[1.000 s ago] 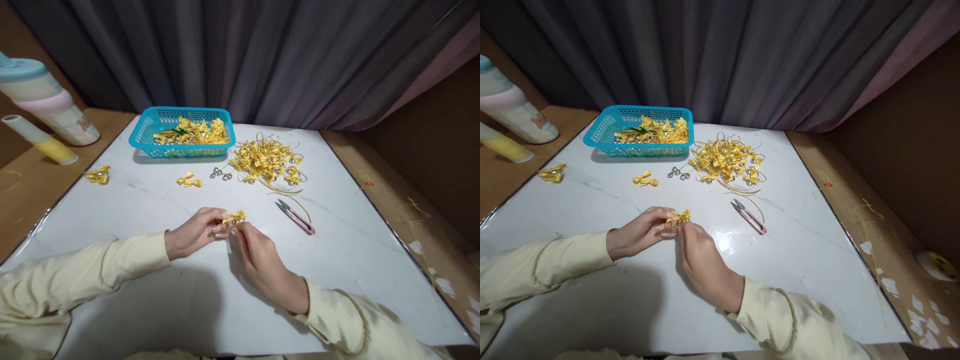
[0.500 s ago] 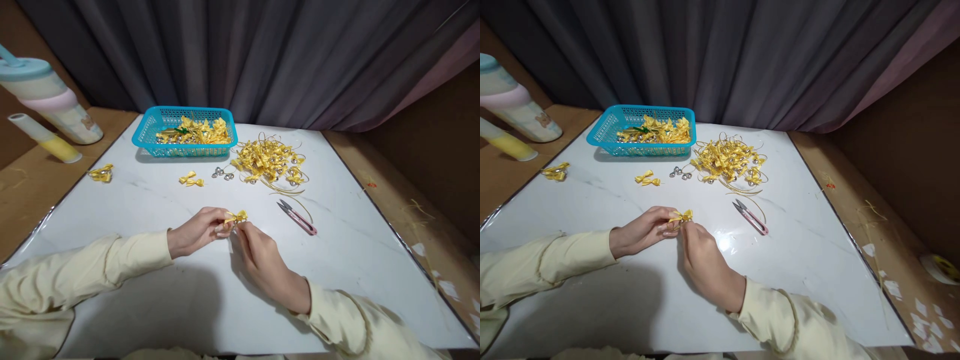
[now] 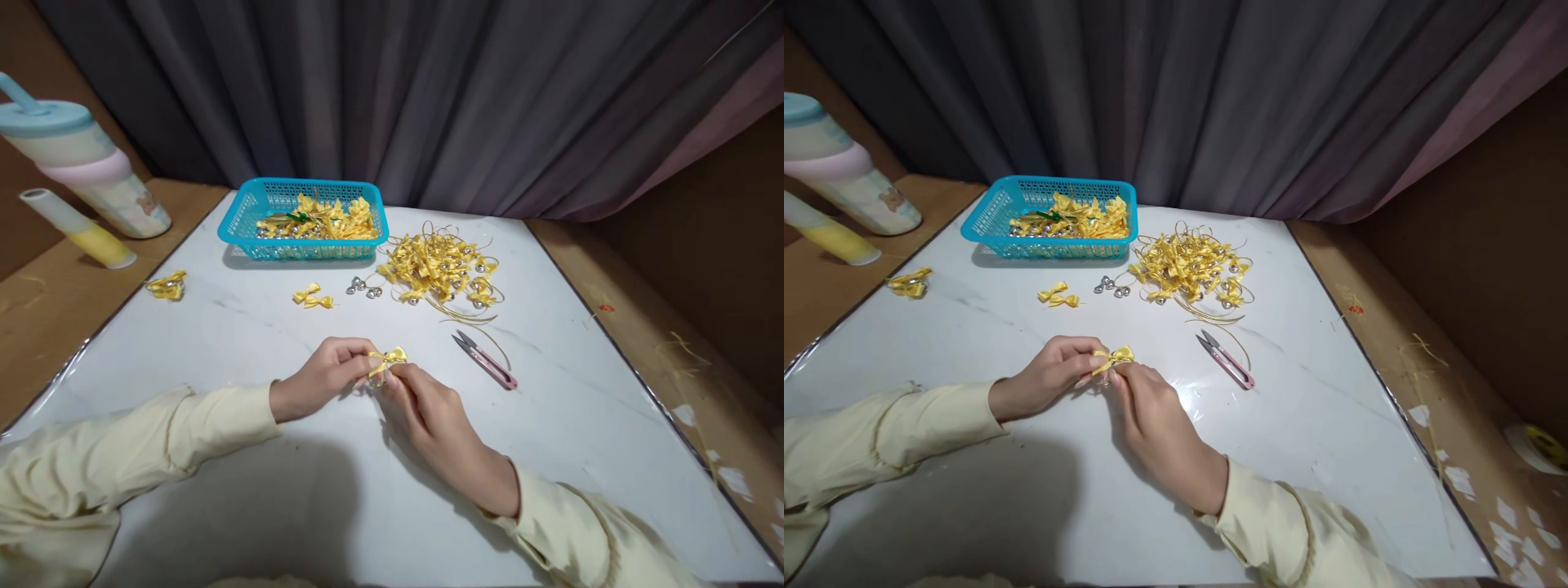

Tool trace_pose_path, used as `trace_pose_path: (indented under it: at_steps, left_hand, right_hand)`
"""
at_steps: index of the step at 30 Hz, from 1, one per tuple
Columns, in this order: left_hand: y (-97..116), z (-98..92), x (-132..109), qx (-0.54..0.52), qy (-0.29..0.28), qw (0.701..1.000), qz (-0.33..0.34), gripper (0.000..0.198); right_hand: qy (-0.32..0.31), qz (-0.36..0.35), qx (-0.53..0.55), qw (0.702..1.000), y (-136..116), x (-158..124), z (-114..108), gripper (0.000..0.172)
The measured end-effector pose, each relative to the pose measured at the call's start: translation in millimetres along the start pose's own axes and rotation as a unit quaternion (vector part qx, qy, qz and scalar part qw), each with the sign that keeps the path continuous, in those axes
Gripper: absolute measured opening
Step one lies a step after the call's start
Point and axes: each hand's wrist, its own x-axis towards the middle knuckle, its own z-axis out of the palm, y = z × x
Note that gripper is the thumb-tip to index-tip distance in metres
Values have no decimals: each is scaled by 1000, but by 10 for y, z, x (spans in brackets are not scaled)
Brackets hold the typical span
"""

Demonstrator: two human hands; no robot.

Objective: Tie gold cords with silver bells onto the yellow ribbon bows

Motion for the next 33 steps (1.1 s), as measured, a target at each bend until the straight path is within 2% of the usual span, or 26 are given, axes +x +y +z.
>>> trace_pose_path:
  at_steps: [10,17,23,25,27,30,33]
  left_hand:
    - [27,8,-32,23,-14,999,24,28]
    - [13,27,-36,33,-56,997,37,22]
    - [61,46,-34,62,-1,996,70,21]
    - [72,37,-32,67,18,995,72,22]
    - [74,24,-30,65,20,996,62,24]
    - [62,11,-32,62,-12,997,39,25]
    - [48,10,-36,62,-36,997,37,24]
  right_hand:
    - [-18,-12,-5,1000,13,-30,16,18]
    - [-15,-23,-8,1000,21,-33,31,17]
    - [7,17,22,1000,-3,-26,10,11]
    - [38,21,17,999,-26,-27,-34,10]
    - [100,21,-3,995,-39,-16,-98,11]
    - [182,23,-46,982,-24,23,-192,8]
    - [189,6,-61,980,9,53,-235,9]
